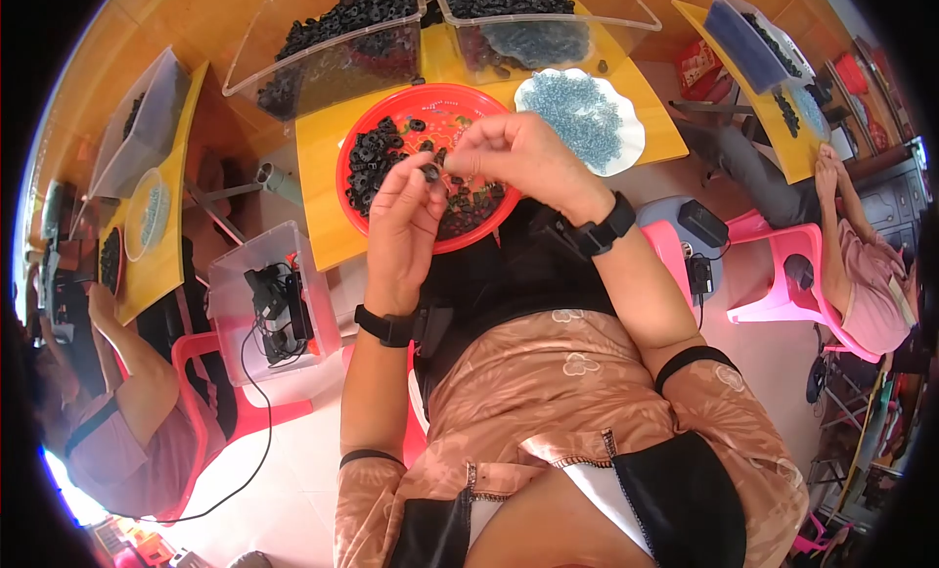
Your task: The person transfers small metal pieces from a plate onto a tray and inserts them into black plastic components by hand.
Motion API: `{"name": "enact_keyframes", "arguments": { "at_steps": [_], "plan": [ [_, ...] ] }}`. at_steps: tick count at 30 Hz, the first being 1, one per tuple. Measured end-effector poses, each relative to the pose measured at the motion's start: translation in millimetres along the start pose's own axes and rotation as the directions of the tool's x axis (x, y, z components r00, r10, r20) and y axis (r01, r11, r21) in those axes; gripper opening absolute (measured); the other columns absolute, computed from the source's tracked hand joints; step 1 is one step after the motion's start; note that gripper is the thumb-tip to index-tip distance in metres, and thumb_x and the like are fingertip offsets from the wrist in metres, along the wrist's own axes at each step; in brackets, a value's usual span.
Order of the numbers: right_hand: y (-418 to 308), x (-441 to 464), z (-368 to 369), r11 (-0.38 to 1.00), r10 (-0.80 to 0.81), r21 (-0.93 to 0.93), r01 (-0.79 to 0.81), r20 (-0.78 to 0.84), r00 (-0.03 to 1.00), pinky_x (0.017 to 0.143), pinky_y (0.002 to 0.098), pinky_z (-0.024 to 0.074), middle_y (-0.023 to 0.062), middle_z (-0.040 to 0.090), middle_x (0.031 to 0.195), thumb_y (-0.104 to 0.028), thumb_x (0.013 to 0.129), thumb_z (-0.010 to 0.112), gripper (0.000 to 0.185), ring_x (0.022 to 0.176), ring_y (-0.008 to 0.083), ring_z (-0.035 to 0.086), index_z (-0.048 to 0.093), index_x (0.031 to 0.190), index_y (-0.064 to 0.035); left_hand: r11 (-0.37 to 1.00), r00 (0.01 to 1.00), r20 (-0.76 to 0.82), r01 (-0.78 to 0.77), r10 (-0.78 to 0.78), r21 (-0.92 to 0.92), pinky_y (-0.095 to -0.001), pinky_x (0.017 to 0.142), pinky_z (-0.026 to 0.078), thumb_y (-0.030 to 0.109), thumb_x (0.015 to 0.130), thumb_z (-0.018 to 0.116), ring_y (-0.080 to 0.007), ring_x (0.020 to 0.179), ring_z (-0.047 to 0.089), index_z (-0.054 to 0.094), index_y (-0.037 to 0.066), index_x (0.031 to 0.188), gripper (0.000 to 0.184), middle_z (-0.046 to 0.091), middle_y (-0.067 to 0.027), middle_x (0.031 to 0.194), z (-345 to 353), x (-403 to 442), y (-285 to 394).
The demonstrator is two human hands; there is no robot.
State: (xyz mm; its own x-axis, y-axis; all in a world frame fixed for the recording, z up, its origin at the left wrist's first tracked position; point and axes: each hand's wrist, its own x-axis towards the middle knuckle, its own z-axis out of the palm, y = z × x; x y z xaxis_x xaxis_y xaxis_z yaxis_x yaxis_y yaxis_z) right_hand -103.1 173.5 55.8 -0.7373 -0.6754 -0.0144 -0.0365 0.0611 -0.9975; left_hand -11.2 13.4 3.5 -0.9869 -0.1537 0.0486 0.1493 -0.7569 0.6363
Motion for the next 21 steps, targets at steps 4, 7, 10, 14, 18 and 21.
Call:
{"name": "enact_keyframes", "arguments": {
  "at_steps": [4, 7, 10, 14, 18, 21],
  "plan": [
    [9.3, 23.3, -19.2, 0.918, -0.168, -0.38, 0.112, -0.118, 0.979, 0.065, 0.0217, 0.049, 0.0029, 0.068, 0.078, -0.013, 0.086, 0.067, 0.015, 0.07, 0.0074, 0.062, 0.067, 0.089, 0.0022, 0.992, 0.996, -0.088, -0.04, 0.03, -0.117, -0.0212, 0.072, 0.046, 0.012, 0.096, 0.053, -0.0106, 0.081, 0.054, 0.053, 0.003, 0.117, 0.023, 0.058, -0.0038, 0.095, -13.0, 6.9, 6.7],
    [11.3, 31.5, -23.5, 0.726, -0.175, -0.68, 0.1, -0.042, 0.984, 0.065, 0.029, 0.0511, 0.0088, 0.069, 0.076, -0.014, 0.081, 0.067, 0.014, 0.069, 0.0183, 0.066, 0.069, 0.086, -0.0011, 0.987, 0.994, -0.101, -0.05, 0.034, -0.155, -0.0209, 0.07, 0.047, 0.013, 0.097, 0.052, -0.0111, 0.082, 0.053, 0.051, 0.004, 0.118, 0.023, 0.057, -0.0048, 0.097, -19.3, 9.7, 5.4],
    [12.3, 41.5, -13.4, 0.558, -0.131, -0.826, 0.083, 0.011, 0.991, 0.068, 0.0357, 0.0517, 0.0121, 0.069, 0.078, -0.013, 0.076, 0.066, 0.013, 0.074, 0.0262, 0.067, 0.071, 0.084, -0.0043, 0.986, 0.993, -0.112, -0.045, 0.028, -0.159, -0.0212, 0.069, 0.047, 0.013, 0.097, 0.052, -0.0112, 0.082, 0.054, 0.05, 0.004, 0.119, 0.024, 0.057, -0.005, 0.096, -20.7, 10.0, 3.2],
    [22.3, 58.7, 4.8, 0.435, -0.188, -0.882, 0.18, 0.107, 0.976, 0.07, 0.0408, 0.0508, 0.0123, 0.069, 0.079, -0.01, 0.074, 0.064, 0.011, 0.079, 0.0296, 0.066, 0.071, 0.082, -0.006, 0.988, 0.992, -0.128, -0.027, 0.008, -0.15, -0.0217, 0.068, 0.046, 0.013, 0.097, 0.052, -0.011, 0.081, 0.054, 0.05, 0.004, 0.119, 0.024, 0.058, -0.0047, 0.095, -23.2, 9.4, 0.9],
    [33.0, 69.4, 17.3, 0.354, -0.13, -0.911, 0.211, 0.176, 0.976, 0.069, 0.0419, 0.0496, 0.0143, 0.068, 0.076, -0.009, 0.073, 0.067, 0.009, 0.08, 0.0314, 0.066, 0.07, 0.08, -0.0047, 0.989, 0.993, -0.12, -0.027, 0.009, -0.148, -0.022, 0.068, 0.046, 0.014, 0.097, 0.052, -0.0105, 0.081, 0.054, 0.05, 0.005, 0.119, 0.024, 0.059, -0.0043, 0.095, -22.8, 8.9, 3.1],
    [35.3, 72.7, 17.2, 0.415, -0.123, -0.893, 0.176, 0.137, 0.983, 0.067, 0.0425, 0.0488, 0.0151, 0.067, 0.076, -0.007, 0.071, 0.069, 0.008, 0.079, 0.0323, 0.065, 0.07, 0.079, -0.0042, 0.99, 0.993, -0.117, -0.024, 0.007, -0.138, -0.0221, 0.068, 0.046, 0.015, 0.097, 0.053, -0.0101, 0.081, 0.055, 0.05, 0.006, 0.121, 0.026, 0.059, -0.004, 0.096, -23.3, 9.1, 4.3]
  ]
}}
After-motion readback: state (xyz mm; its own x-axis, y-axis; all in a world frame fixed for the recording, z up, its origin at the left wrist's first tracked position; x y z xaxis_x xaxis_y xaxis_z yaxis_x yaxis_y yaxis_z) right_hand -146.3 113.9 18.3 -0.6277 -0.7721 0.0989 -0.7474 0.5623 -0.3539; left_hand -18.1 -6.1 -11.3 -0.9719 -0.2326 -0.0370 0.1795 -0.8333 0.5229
